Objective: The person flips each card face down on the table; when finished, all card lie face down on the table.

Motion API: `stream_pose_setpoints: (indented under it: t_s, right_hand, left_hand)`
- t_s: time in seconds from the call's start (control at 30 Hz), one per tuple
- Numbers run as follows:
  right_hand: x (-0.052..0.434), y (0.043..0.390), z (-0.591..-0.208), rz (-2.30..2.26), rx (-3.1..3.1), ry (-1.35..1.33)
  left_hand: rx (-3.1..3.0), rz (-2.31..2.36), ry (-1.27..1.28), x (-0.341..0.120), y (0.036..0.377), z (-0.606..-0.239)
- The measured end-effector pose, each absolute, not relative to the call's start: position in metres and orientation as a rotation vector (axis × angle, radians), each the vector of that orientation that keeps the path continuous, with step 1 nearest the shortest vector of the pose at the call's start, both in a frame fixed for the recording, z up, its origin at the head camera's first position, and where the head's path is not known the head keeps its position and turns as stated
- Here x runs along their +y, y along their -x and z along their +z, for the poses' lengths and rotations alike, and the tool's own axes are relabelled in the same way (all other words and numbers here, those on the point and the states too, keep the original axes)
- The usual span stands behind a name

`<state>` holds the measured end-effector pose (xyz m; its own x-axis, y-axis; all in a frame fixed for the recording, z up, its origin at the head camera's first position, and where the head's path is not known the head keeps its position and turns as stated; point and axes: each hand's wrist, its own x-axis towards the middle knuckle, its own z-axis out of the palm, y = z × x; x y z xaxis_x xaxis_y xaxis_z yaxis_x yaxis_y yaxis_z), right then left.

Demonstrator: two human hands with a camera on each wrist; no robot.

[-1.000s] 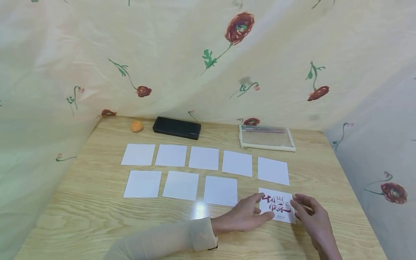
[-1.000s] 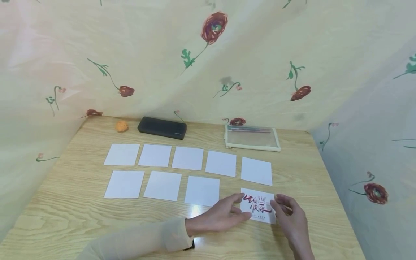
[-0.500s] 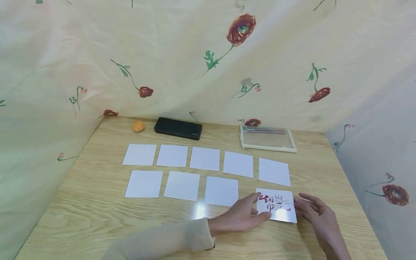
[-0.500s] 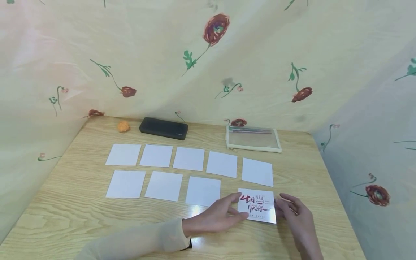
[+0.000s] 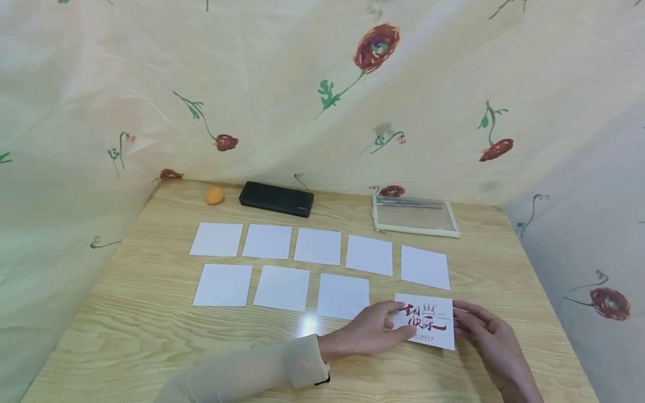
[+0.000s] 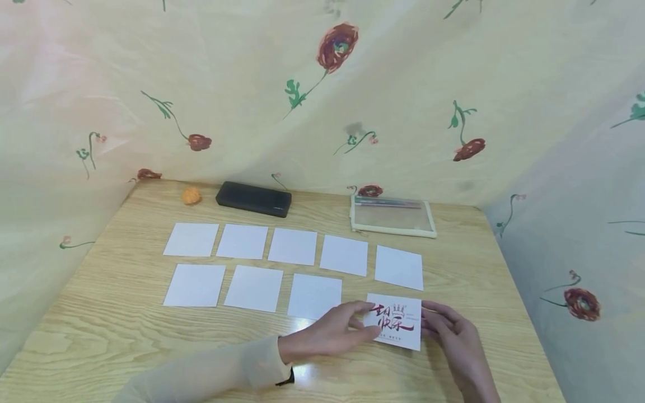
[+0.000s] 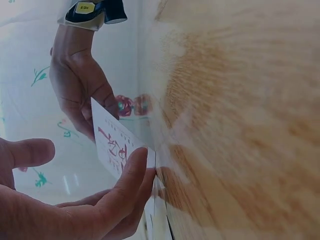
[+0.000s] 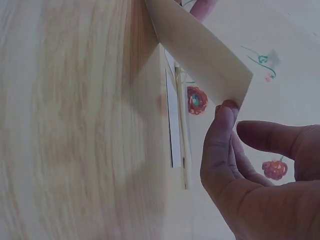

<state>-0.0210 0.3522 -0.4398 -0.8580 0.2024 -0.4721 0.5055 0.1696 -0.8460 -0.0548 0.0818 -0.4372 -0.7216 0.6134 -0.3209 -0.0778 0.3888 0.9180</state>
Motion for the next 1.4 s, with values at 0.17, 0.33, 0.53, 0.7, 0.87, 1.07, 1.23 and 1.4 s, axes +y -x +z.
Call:
stream_pose_setpoints:
  t_s: [0.17, 0.33, 0.53, 0.7, 0.87, 1.07, 1.23, 1.4]
  right_hand:
    - [0.346, 0.022, -0.441, -1.733, 2.199, -0.595]
    - [0.338, 0.022, -0.444, -1.691, 2.211, -0.523]
    - [0.322, 0.022, -0.446, -1.613, 2.284, -0.427]
    - [0.312, 0.023, -0.446, -1.577, 2.286, -0.382]
    - [0.308, 0.024, -0.445, -1.593, 2.288, -0.368]
    - [0.306, 0.027, -0.443, -1.571, 2.253, -0.43]
    - [0.304, 0.03, -0.442, -1.561, 2.251, -0.479]
    - [0.305, 0.032, -0.443, -1.523, 2.291, -0.558]
  left_hand:
    - [1.986, 1.396, -0.479, 0.084, 0.057, -0.438]
    - [1.946, 1.453, -0.478, 0.088, 0.059, -0.436]
    - [1.906, 1.492, -0.496, 0.088, 0.062, -0.435]
    - [1.867, 1.536, -0.529, 0.088, 0.064, -0.435]
    - [1.806, 1.632, -0.512, 0.087, 0.065, -0.434]
    - [1.77, 1.693, -0.516, 0.085, 0.068, -0.431]
    - [1.78, 1.711, -0.518, 0.083, 0.069, -0.43]
    - [1.794, 1.773, -0.487, 0.08, 0.07, -0.43]
